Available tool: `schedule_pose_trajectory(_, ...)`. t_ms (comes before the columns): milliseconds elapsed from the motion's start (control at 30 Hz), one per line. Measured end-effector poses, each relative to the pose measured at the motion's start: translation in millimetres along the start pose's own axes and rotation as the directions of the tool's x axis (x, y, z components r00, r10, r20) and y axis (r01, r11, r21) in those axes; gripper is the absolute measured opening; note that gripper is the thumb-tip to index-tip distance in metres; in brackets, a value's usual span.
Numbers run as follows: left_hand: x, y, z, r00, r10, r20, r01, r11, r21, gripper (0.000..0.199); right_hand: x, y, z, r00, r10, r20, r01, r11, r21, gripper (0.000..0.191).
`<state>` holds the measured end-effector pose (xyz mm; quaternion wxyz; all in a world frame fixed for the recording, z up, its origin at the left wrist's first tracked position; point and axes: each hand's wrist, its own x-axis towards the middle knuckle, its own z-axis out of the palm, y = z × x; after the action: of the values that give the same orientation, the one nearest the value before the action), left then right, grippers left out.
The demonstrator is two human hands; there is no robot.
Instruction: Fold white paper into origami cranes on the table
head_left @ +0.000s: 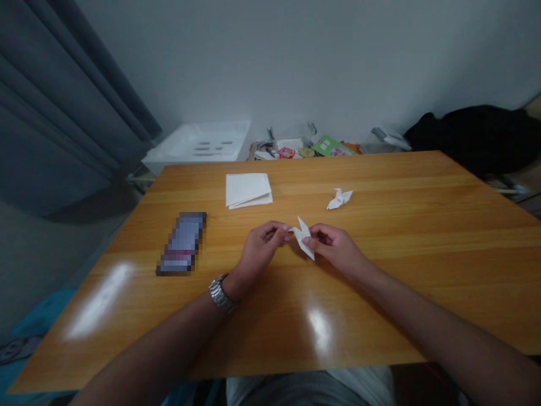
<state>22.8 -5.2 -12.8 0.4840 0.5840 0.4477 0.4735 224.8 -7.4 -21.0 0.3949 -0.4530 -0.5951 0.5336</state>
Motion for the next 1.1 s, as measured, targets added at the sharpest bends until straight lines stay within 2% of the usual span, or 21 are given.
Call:
schedule_pose_trajectory(267,0.6,-0.9,0.7,1.000,-0.019,-0.020,0.018,0.999,-0.051,0.024,-0.3,-1.4,0.0,1.000,-0.008,-0.010,0.008,1.000,0.024,0.024)
schedule_pose_trajectory(800,-0.7,1.0,1.5,0.999,0.034,-0.017,-0.034,0.999,0.018,0.020,-0.9,-2.9,1.1,1.000,-0.014,0.001,0.014,1.000,0.002,0.022)
schedule_pose_trajectory(1100,-3.6,-2.2,2.3,0.997,0.063,0.043,-0.066,0.996,0.057,0.018,-3.7,-4.8,3.9,1.000,-0.024,0.006,0.024,1.000,0.014,0.024)
